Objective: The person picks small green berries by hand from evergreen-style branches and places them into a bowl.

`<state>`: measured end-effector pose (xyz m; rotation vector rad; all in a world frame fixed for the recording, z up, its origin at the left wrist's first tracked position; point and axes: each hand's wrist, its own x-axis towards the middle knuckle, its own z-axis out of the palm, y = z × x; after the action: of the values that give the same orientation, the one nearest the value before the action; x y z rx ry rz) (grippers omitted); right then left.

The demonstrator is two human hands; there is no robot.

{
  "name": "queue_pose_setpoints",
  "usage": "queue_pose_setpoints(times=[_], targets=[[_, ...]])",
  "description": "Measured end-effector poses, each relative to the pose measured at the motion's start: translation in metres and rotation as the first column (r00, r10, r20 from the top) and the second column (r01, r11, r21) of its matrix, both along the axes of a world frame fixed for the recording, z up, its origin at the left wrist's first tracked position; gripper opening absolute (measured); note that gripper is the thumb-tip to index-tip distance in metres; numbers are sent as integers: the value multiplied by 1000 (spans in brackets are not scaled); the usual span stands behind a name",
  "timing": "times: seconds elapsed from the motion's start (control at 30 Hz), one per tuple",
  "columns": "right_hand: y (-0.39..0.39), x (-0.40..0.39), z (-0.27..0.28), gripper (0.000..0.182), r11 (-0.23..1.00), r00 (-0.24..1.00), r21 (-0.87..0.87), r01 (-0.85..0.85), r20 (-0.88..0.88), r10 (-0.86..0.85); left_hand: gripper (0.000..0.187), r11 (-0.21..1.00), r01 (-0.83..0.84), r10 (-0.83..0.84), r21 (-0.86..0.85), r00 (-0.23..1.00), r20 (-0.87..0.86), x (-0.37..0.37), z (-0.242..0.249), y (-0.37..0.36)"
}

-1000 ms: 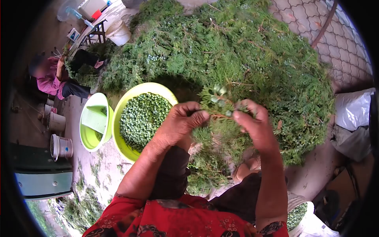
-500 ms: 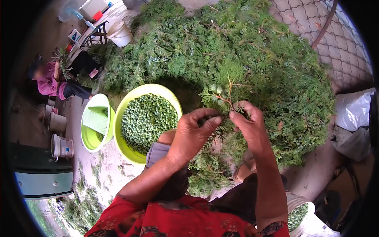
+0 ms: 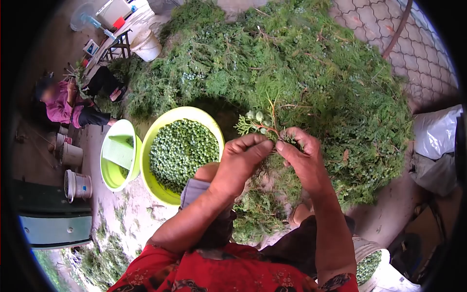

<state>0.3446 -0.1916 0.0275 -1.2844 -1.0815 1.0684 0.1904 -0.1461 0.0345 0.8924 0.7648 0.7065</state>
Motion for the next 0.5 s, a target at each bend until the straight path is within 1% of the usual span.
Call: queue_pose_setpoints(times=[0.03, 0.07, 0.1, 0.13, 0.2, 0.23, 0.3, 0.33, 0.37, 0.4, 0.43, 0.47, 0.5], targets=[[-1, 1, 1, 12, 999, 994, -34, 6, -108, -9, 13, 987, 45, -14, -156, 980, 198, -8, 6, 7], [-1, 2, 3, 12, 998, 976, -67, 9, -216, -24, 16, 948, 123, 1, -295, 922, 387, -17, 11, 14], [-2, 2, 8, 13, 990, 967, -108, 90, -227, -113, 21, 914, 119, 113, -388, 844, 524, -22, 13, 18], [-3, 3, 8, 13, 990, 967, -104, 95, -226, -117, 20, 902, 217, 106, -374, 727, 678, -28, 15, 26], [-1, 6, 9, 19, 995, 985, -80, 67, -155, -79, 22, 928, 179, 75, -326, 769, 635, -36, 17, 34], [0, 3, 9, 25, 997, 989, -45, 66, -133, -72, 22, 932, 177, 71, -317, 767, 638, -35, 20, 34], [3, 1, 8, 27, 999, 995, -28, 44, -89, -46, 24, 901, -42, 242, -432, 876, 418, -30, 29, 30], [3, 0, 5, 27, 999, 996, -15, 34, -80, -35, 24, 902, -43, 241, -430, 876, 419, -32, 26, 30], [2, -2, 2, 27, 999, 996, -16, 33, -81, -34, 25, 910, -66, 228, -408, 904, 362, -35, 19, 32], [2, -5, 0, 26, 999, 998, -7, 49, -30, -49, 27, 918, -89, 216, -386, 929, 301, -38, 14, 33], [2, -7, -2, 25, 998, 998, 2, 64, 20, -64, 25, 955, -73, 168, -289, 932, 321, -41, 14, 32], [3, -6, -5, 25, 998, 998, 1, 64, 18, -64, 25, 954, -74, 169, -289, 933, 318, -41, 15, 30], [3, -4, -8, 24, 1000, 996, 13, 23, 90, -24, 23, 985, -154, 164, -75, 972, 170, -35, 28, 26]])
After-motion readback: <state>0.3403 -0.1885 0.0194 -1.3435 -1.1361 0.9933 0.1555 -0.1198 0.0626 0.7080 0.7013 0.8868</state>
